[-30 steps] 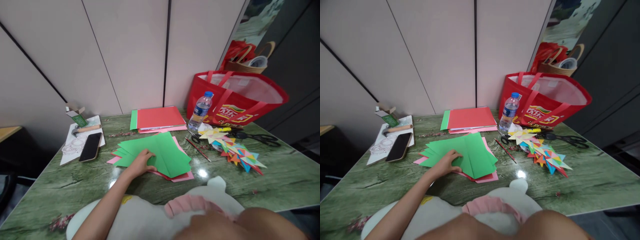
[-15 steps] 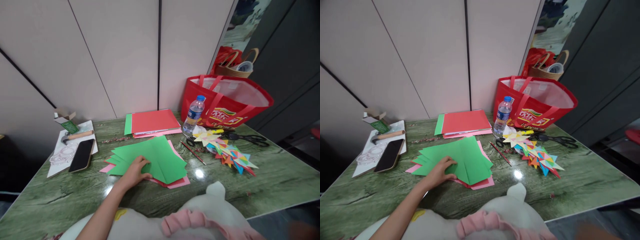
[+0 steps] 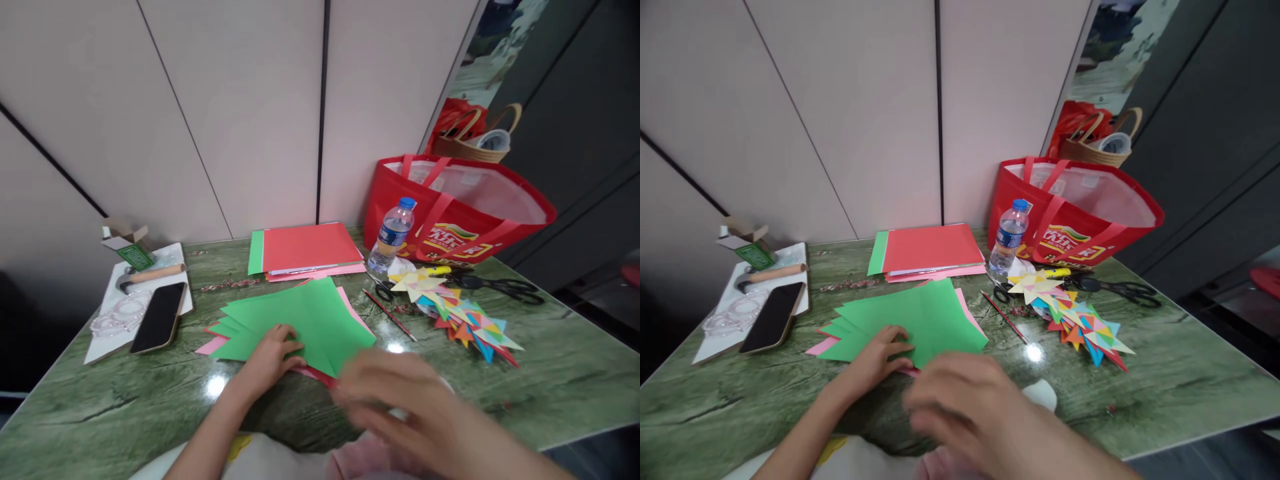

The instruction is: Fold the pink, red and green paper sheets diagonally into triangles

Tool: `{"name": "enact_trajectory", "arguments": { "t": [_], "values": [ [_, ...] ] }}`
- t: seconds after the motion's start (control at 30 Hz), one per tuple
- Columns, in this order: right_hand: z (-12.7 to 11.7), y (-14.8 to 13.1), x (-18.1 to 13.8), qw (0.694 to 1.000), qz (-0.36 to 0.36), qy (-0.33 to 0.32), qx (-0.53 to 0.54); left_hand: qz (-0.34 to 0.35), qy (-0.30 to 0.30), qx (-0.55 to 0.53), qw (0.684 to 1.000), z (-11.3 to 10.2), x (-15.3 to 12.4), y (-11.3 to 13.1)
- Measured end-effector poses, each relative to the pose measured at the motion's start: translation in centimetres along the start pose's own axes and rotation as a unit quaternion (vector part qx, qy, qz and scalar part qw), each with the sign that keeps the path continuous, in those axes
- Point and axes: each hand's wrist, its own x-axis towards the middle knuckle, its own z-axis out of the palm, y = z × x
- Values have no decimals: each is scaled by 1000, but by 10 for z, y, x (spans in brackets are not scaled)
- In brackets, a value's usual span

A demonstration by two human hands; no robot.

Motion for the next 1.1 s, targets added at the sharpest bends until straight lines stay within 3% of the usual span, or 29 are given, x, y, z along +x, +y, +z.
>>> {"name": "enact_trajectory", "arguments": {
  "t": [0.13, 0.23, 0.53, 0.77, 0.83, 0.97, 1.03, 1.1],
  "values": [
    [63, 29, 51, 994, 11, -108, -12, -30, 27, -23, 999, 2, 0, -1],
    [93, 36, 53, 980, 20, -196, 0, -80, 56, -3, 995, 3, 0, -9],
    [82, 35, 51, 959, 23, -279, 38, -260, 176, 57, 948, -24, -9, -36],
    [79, 30, 54, 967, 45, -249, -14, -311, 272, -60, 909, -33, -12, -13],
    [73, 29, 55, 976, 52, -207, -44, -312, 249, -140, 906, -29, -12, 0],
    [63, 27, 58, 989, 21, -77, -123, -293, 142, -319, 890, -17, -9, 29],
    [62, 22, 60, 987, -21, -41, -152, -268, 137, -429, 852, -15, -3, 42],
    [64, 17, 62, 983, -61, -27, -173, -244, 177, -593, 747, -16, 5, 53]
  ]
}}
